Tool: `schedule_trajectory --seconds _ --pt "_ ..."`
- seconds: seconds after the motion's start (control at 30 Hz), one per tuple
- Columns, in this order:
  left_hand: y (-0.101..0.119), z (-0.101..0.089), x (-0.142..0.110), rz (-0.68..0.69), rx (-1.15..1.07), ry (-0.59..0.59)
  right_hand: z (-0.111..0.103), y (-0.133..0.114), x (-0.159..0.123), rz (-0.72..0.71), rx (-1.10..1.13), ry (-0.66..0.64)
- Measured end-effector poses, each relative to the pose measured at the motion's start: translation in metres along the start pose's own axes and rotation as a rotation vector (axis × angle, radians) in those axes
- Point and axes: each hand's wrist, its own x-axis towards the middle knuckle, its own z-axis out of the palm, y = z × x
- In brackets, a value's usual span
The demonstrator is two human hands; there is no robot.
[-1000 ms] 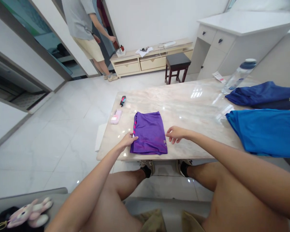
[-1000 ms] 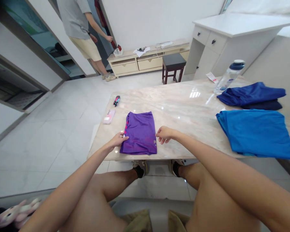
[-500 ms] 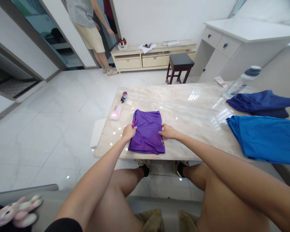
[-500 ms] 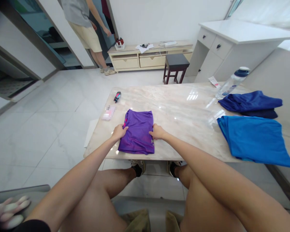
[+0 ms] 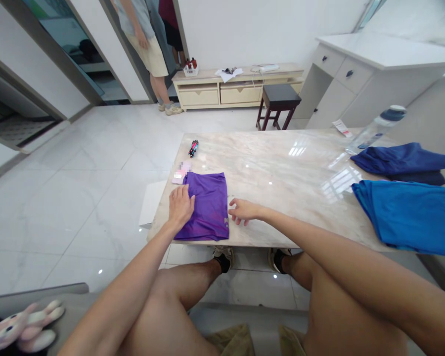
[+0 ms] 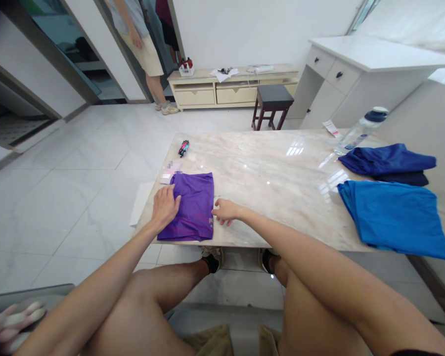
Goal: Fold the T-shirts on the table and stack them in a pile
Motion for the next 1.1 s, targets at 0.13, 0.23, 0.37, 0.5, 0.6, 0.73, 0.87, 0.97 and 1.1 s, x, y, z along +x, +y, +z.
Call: schedule_trajectory --seconds 0.13,0.23,0.37,0.5,0.6,0.73,0.87,0.97,1.1 --pt "0.033 0.022 0.027 0.212 -0.169 -0.042 0.0 0.008 0.005 -0.255 -0.396 0.249" --pt "0.036 0.036 0.053 0.193 -0.186 -0.072 0.0 0.002 0.021 -0.396 -0.612 0.411" --pt "0.003 0.046 0.066 0.251 -0.191 -0.238 0.015 -0.017 0.059 -0.606 -0.727 0.474" --pt "-0.029 0.05 0.051 0.403 -0.205 -0.288 0.046 -0.013 0.092 -0.611 -0.722 0.444" --pt "-0.033 0.056 0.04 0.18 -0.157 -0.139 0.06 -0.001 0.102 -0.625 -0.694 0.505" --pt "-0.029 0.061 0.042 0.033 -0.133 -0.105 0.069 0.006 0.094 -0.621 -0.68 0.524" --pt "-0.027 0.06 0.05 0.039 -0.124 -0.142 0.095 0.008 0.064 -0.888 -0.733 0.309" --pt "-0.026 0.055 0.052 0.052 -0.11 -0.143 0.115 0.011 0.037 -1.089 -0.769 0.15" --pt "-0.02 0.039 0.028 0.091 -0.109 -0.092 0.107 0.004 0.017 -1.135 -0.776 0.102"
